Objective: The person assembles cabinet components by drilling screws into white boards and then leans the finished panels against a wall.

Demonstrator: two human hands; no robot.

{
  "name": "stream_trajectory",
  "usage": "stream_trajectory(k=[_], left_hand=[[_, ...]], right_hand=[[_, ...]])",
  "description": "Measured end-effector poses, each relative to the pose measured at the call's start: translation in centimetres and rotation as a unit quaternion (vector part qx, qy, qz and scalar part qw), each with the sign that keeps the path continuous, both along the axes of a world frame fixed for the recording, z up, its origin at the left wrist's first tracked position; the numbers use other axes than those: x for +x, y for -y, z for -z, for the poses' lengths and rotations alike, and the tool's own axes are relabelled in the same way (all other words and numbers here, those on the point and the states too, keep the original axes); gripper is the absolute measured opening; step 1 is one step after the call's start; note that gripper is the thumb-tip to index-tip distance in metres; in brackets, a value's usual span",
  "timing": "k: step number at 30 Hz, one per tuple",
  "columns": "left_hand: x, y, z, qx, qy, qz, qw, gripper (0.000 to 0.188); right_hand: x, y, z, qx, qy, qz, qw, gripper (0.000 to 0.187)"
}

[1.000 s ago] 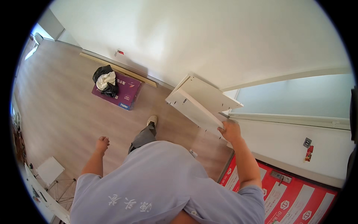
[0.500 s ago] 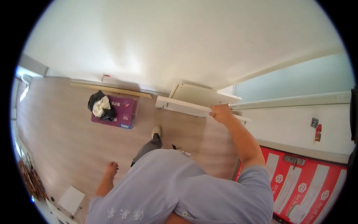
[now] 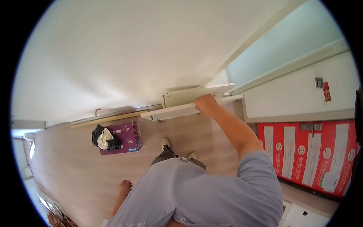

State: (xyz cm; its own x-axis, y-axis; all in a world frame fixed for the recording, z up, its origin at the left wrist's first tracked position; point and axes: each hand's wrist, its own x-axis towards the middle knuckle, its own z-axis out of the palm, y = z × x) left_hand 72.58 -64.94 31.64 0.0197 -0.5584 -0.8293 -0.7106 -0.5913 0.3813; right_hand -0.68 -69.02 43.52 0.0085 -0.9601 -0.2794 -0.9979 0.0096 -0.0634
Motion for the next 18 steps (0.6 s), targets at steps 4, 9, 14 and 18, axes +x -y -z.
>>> stream_trajectory(k=[4, 9, 14, 18], left_hand=[[-1.6, 1.7, 1.7, -0.024, -0.044, 0.030, 0.998, 0.037], [-3.4, 3.5, 4.1, -0.059, -0.064, 0.070, 0.994, 0.037], [-3.8, 3.8, 4.8, -0.062, -0.098, 0.059, 0.991, 0.037], [-2.5, 3.5, 4.5, -0.079, 0.007, 0.223, 0.972, 0.043]], right_hand=[[-0.3, 1.6, 0.0, -0.043, 0.018, 0.100, 0.994, 0.018], [0.4, 2.2, 0.7, -0.135, -0.013, 0.172, 0.976, 0.030], [0.4, 1.9, 1.1, -0.138, 0.003, 0.213, 0.967, 0.053], [0.2, 2.4, 0.9, -0.128, -0.006, 0.236, 0.963, 0.056]])
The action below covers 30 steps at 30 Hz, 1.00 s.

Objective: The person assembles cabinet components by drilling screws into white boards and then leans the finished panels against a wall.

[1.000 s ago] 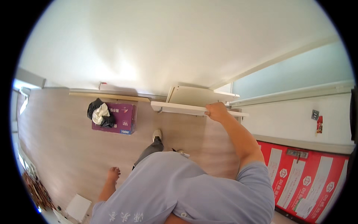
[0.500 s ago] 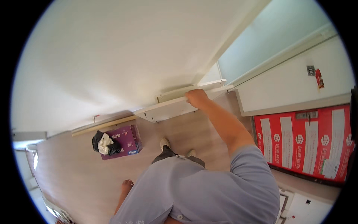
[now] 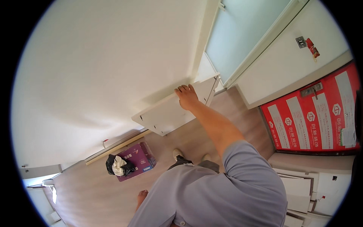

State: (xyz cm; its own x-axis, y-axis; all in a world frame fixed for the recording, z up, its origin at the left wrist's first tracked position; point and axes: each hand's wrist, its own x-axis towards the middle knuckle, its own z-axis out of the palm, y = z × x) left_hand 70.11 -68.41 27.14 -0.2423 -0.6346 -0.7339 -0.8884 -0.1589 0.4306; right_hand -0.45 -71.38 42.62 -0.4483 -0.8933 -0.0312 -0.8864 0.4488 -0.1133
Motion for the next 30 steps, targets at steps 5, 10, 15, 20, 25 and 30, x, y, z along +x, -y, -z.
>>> stream_trajectory(k=[5, 10, 15, 20, 25, 30], left_hand=[[2.4, 0.6, 1.0, -0.060, 0.018, 0.119, 0.991, 0.038], [1.8, 4.6, 5.2, -0.104, -0.037, 0.372, 0.922, 0.030], [-5.2, 9.1, 7.6, -0.137, -0.026, 0.595, 0.792, 0.021], [-16.5, 8.5, 8.6, 0.095, -0.290, 0.284, 0.909, 0.013], [-29.9, 4.7, 8.4, 0.119, -0.109, 0.304, 0.939, 0.014], [-41.1, -6.6, 10.1, 0.091, -0.053, 0.535, 0.838, 0.015]], right_hand=[[0.5, -0.4, 0.2, -0.006, -0.001, 0.038, 0.999, 0.058], [4.7, -8.6, 7.1, -0.192, 0.016, 0.030, 0.981, 0.055], [16.2, -29.6, 17.1, 0.141, 0.265, 0.182, 0.936, 0.044], [29.2, -53.5, 16.6, 0.342, 0.392, 0.259, 0.813, 0.044], [39.1, -66.5, 18.0, 0.058, 0.337, 0.559, 0.755, 0.044], [48.3, -68.1, 24.3, -0.233, 0.280, 0.714, 0.597, 0.044]])
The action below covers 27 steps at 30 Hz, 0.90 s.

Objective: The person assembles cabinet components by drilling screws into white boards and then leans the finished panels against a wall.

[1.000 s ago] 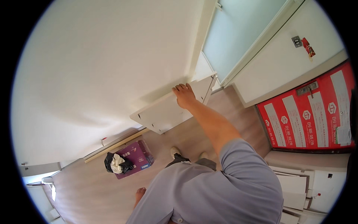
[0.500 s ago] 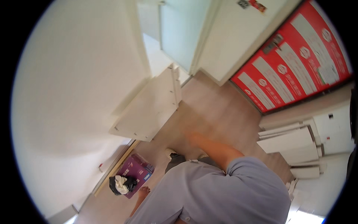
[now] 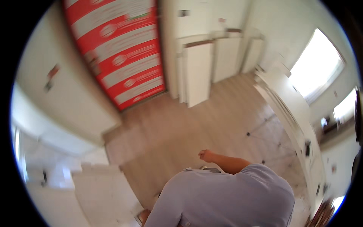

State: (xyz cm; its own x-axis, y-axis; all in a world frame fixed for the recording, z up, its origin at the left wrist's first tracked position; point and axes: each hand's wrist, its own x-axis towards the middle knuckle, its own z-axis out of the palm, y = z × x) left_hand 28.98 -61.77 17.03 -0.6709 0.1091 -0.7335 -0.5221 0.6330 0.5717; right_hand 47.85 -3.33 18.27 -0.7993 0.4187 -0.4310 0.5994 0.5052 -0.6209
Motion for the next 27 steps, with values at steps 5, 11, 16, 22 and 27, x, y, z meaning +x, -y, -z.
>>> stream_trajectory(k=[5, 11, 16, 22, 27], left_hand=[[-8.8, -15.9, 3.4, -0.009, -0.039, 0.312, 0.949, 0.017], [-12.0, -38.6, 5.5, 0.013, -0.034, 0.445, 0.895, 0.019], [-11.7, -57.4, 6.1, 0.031, 0.003, 0.435, 0.900, 0.020], [-3.7, -78.6, 8.1, 0.032, 0.004, 0.597, 0.802, 0.025], [9.7, -95.0, 8.1, 0.058, -0.135, 0.815, 0.561, 0.028]], right_hand=[[12.9, -0.2, 4.8, 0.058, 0.133, -0.014, 0.989, 0.043], [33.6, 1.0, 4.8, 0.004, 0.162, 0.426, 0.890, 0.041], [40.3, 4.2, 7.9, -0.017, 0.160, 0.629, 0.760, 0.039], [39.4, 6.4, 14.9, -0.126, 0.186, 0.639, 0.736, 0.041], [40.4, 3.2, 11.7, -0.188, 0.127, 0.722, 0.654, 0.042]])
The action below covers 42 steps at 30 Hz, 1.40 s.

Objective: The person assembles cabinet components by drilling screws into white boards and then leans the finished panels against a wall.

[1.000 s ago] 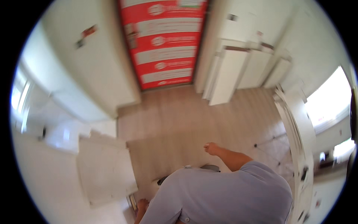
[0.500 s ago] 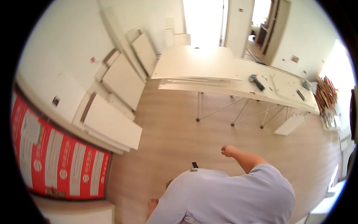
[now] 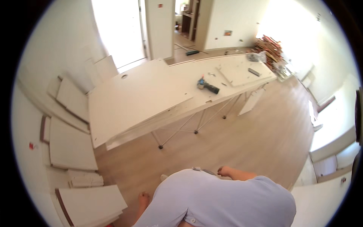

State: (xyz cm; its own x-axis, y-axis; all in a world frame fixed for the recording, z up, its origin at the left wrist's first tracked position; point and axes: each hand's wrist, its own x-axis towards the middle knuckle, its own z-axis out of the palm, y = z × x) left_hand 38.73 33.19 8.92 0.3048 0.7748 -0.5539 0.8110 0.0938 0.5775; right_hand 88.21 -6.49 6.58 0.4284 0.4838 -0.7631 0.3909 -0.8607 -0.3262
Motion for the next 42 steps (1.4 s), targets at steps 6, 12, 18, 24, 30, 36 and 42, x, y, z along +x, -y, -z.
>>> stream_trajectory(k=[6, 12, 18, 24, 30, 36, 42], left_hand=[[21.9, -16.7, -8.4, 0.202, 0.204, 0.203, 0.936, 0.022], [40.9, -25.2, -14.4, 0.393, 0.194, 0.303, 0.846, 0.032], [48.4, -23.1, -11.3, 0.349, -0.056, 0.296, 0.887, 0.073], [50.0, -22.5, -11.2, 0.299, -0.132, 0.261, 0.908, 0.082], [50.8, -21.8, -10.0, 0.271, -0.163, 0.199, 0.928, 0.085], [51.4, -21.7, -9.5, 0.271, -0.173, 0.182, 0.929, 0.087], [51.1, -21.9, -8.8, 0.258, -0.183, 0.161, 0.935, 0.088]], right_hand=[[5.5, -7.4, -5.9, 0.145, 0.027, 0.309, 0.940, 0.041], [21.3, -12.9, -3.6, 0.253, 0.081, 0.435, 0.860, 0.039], [44.4, -18.7, -3.3, 0.313, 0.166, 0.496, 0.793, 0.037], [58.7, -23.2, -6.0, 0.179, 0.350, 0.305, 0.867, 0.037], [63.3, -25.8, -4.0, 0.080, 0.335, 0.188, 0.920, 0.026], [65.2, -28.4, -4.5, 0.143, 0.317, 0.286, 0.893, 0.021], [68.6, -38.7, -5.0, 0.180, 0.291, 0.214, 0.915, 0.028]])
